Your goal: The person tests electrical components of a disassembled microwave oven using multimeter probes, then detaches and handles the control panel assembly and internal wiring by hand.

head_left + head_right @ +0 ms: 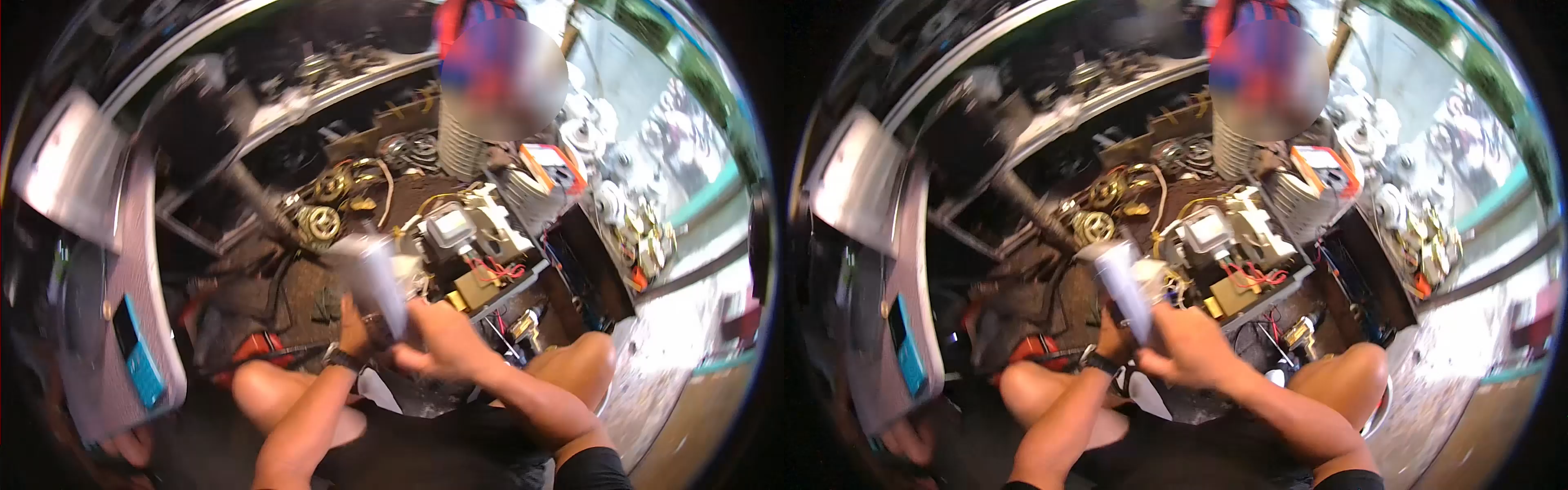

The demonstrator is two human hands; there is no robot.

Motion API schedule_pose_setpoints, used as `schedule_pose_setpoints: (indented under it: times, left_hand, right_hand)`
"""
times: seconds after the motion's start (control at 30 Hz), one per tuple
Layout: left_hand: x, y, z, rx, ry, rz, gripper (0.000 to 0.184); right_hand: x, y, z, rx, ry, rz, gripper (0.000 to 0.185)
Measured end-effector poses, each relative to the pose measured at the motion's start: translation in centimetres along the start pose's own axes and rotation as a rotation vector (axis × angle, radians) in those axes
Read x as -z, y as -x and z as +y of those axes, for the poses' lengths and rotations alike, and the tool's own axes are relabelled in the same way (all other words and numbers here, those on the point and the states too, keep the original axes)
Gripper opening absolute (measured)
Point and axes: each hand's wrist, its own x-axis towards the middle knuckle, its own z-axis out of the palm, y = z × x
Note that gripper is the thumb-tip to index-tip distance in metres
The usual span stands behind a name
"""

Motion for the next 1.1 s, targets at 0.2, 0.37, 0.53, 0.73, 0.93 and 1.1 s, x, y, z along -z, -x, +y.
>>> schedule_pose_setpoints:
  times: [0.2,0.37,0.53,0.73,0.93,1.1]
  left_hand:
    - [-2.8,-4.0,-1.4,-0.449,-0.477,0.383,0.062]
    - [-4.0,-4.9,0.5,-0.373,-0.513,0.519,0.066]
    - [-2.0,-4.6,-1.0,-0.314,-0.536,0.329,0.068]
    - [-2.0,-6.2,1.8,-0.178,-0.379,0.423,0.066]
    - [-2.2,-7.8,6.0,0.088,-0.386,0.357,0.047]
    - [-0.6,-9.0,5.0,-0.072,-0.534,0.275,0.037]
  right_hand:
    - [-2.8,0.9,0.0,0.176,0.103,0.162,0.041]
    - [-3.6,1.2,1.4,0.210,0.124,0.186,0.039]
    - [-4.4,1.4,2.1,0.230,0.155,0.259,0.022]
    - [-3.9,1.2,2.7,0.253,0.162,0.274,0.011]
    - [-3.5,0.8,2.7,0.241,0.130,0.258,0.014]
    - [-3.8,0.7,2.7,0.231,0.149,0.259,0.016]
